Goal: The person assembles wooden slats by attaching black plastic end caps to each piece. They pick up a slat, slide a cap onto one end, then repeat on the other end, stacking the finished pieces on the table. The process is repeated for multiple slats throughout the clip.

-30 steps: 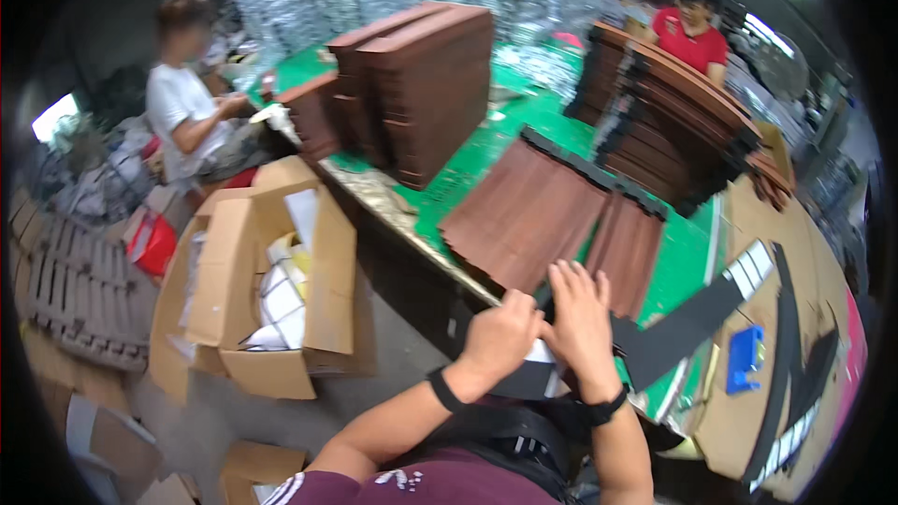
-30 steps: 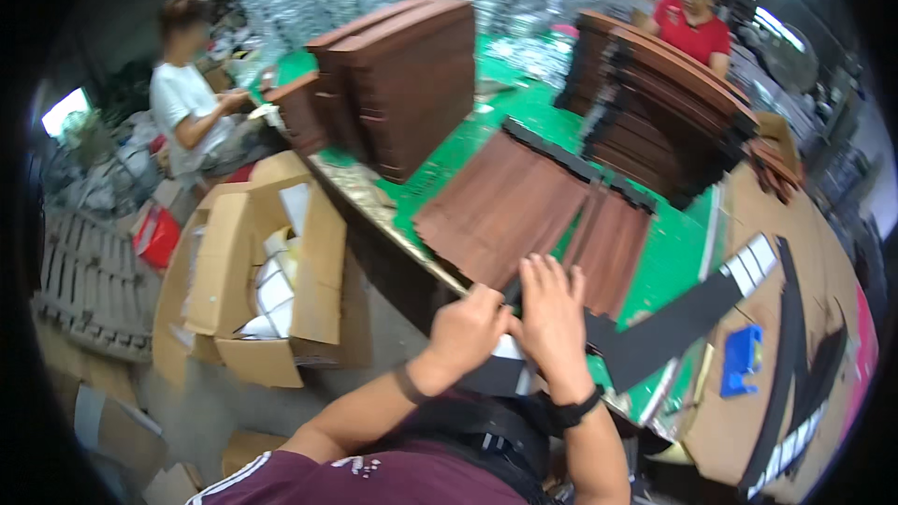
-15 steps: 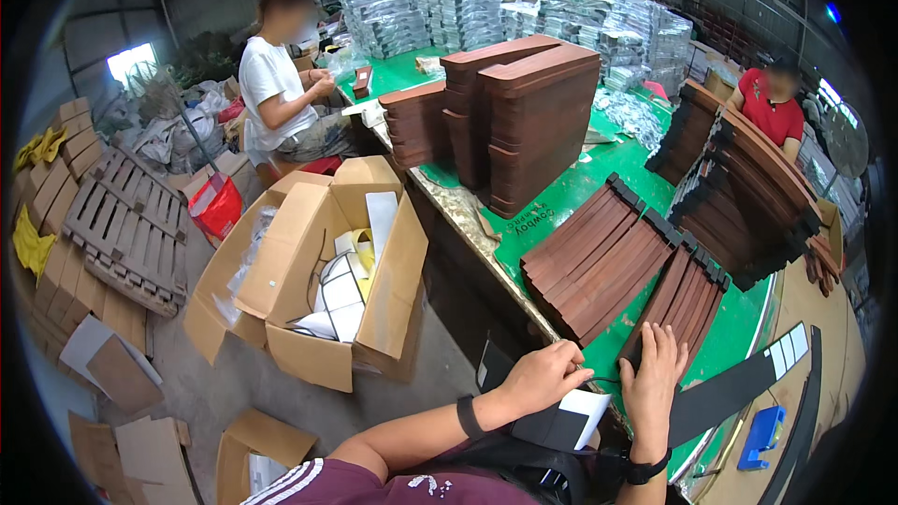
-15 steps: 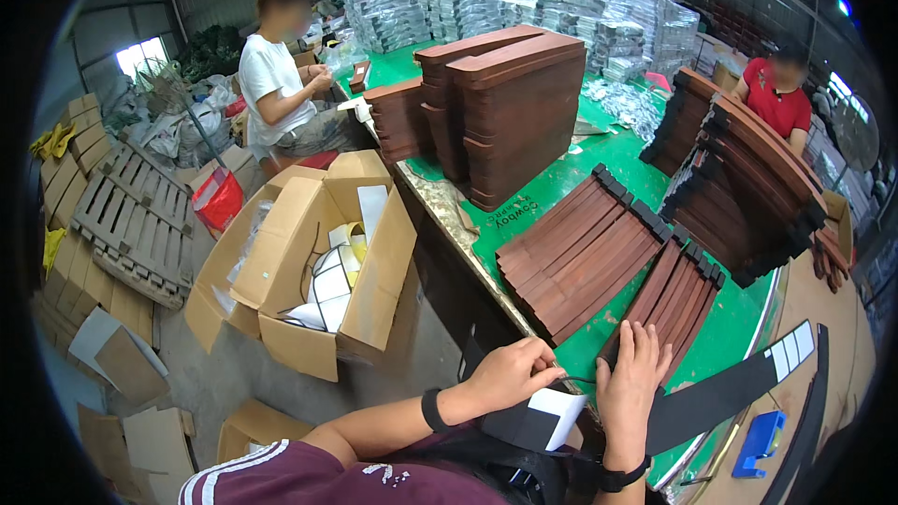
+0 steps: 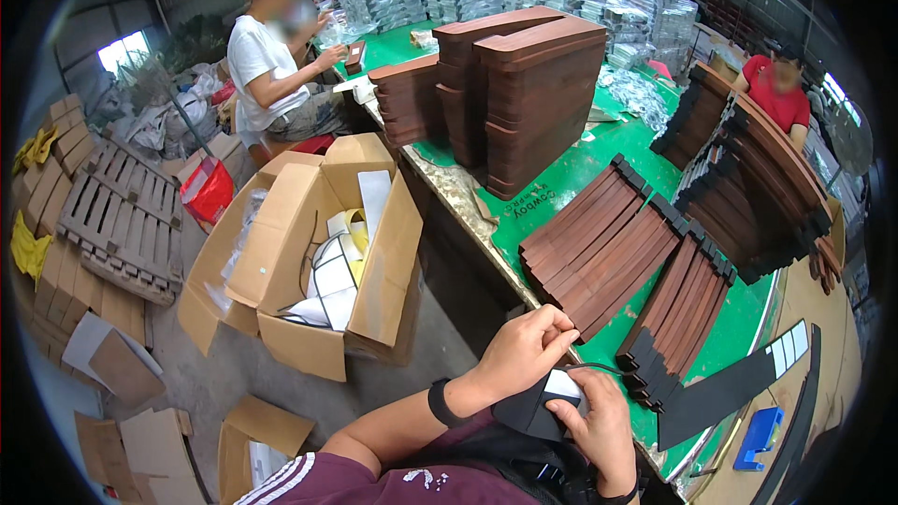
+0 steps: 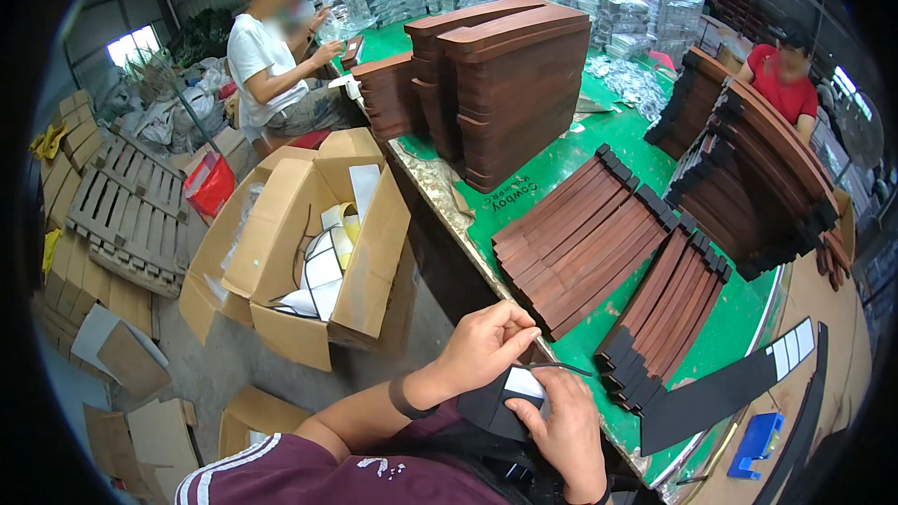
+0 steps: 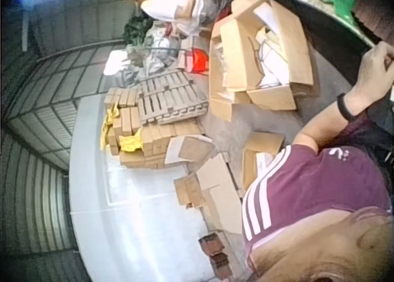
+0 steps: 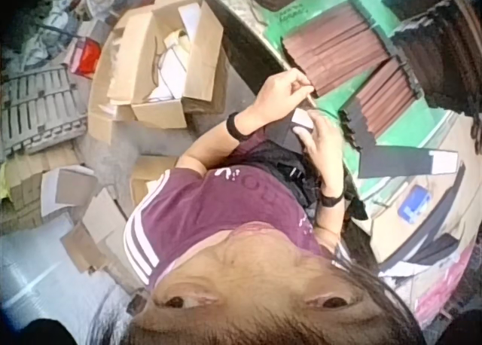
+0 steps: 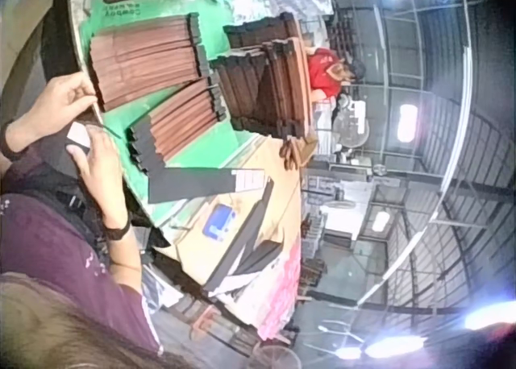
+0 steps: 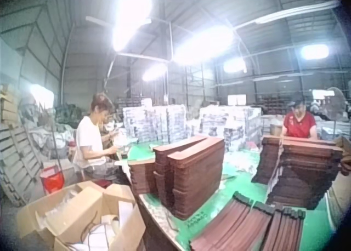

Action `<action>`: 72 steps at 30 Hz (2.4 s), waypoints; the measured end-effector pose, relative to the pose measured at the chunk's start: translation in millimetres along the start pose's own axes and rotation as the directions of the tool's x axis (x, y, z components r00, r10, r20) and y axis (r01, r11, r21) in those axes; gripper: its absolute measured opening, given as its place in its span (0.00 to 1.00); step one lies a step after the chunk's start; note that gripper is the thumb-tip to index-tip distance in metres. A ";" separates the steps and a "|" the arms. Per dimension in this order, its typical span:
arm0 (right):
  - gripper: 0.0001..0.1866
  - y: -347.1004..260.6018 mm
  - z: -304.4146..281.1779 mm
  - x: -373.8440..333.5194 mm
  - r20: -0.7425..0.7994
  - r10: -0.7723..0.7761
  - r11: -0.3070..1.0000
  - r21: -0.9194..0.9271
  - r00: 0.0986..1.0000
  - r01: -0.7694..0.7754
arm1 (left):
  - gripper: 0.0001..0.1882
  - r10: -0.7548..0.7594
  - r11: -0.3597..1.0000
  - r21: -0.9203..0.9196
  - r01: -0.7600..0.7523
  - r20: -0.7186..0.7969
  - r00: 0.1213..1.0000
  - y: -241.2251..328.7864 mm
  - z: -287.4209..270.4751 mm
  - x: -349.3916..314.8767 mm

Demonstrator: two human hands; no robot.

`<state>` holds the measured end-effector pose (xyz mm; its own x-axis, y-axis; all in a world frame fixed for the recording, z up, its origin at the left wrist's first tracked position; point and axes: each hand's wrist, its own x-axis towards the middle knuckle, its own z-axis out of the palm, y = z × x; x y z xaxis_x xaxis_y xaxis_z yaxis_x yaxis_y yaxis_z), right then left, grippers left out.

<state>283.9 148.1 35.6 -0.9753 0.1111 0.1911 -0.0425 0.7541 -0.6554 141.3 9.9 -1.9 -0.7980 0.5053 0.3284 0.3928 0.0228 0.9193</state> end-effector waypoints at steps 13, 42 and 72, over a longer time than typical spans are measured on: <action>0.35 -7.6 5.6 3.7 -0.186 -0.097 0.987 -0.147 0.978 0.070 | 0.06 -0.096 0.980 -0.186 0.069 -0.136 0.986 -20.0 -10.8 8.9; 0.28 -19.0 31.6 -7.8 -0.037 0.008 0.985 0.172 0.999 -0.002 | 0.04 0.021 0.981 -0.192 -0.037 -0.084 0.996 7.9 -14.0 -7.8; 0.13 9.7 33.7 4.2 0.180 0.284 0.809 0.483 0.942 -0.336 | 0.05 -0.178 0.899 -0.396 0.186 0.057 0.982 -4.5 -24.5 0.4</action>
<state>272.1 134.0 5.4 -0.9696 0.2024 -0.1378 0.1889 0.2602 -0.9469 128.0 -11.1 -0.6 -0.8278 0.5416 0.1464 0.0235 -0.2272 0.9736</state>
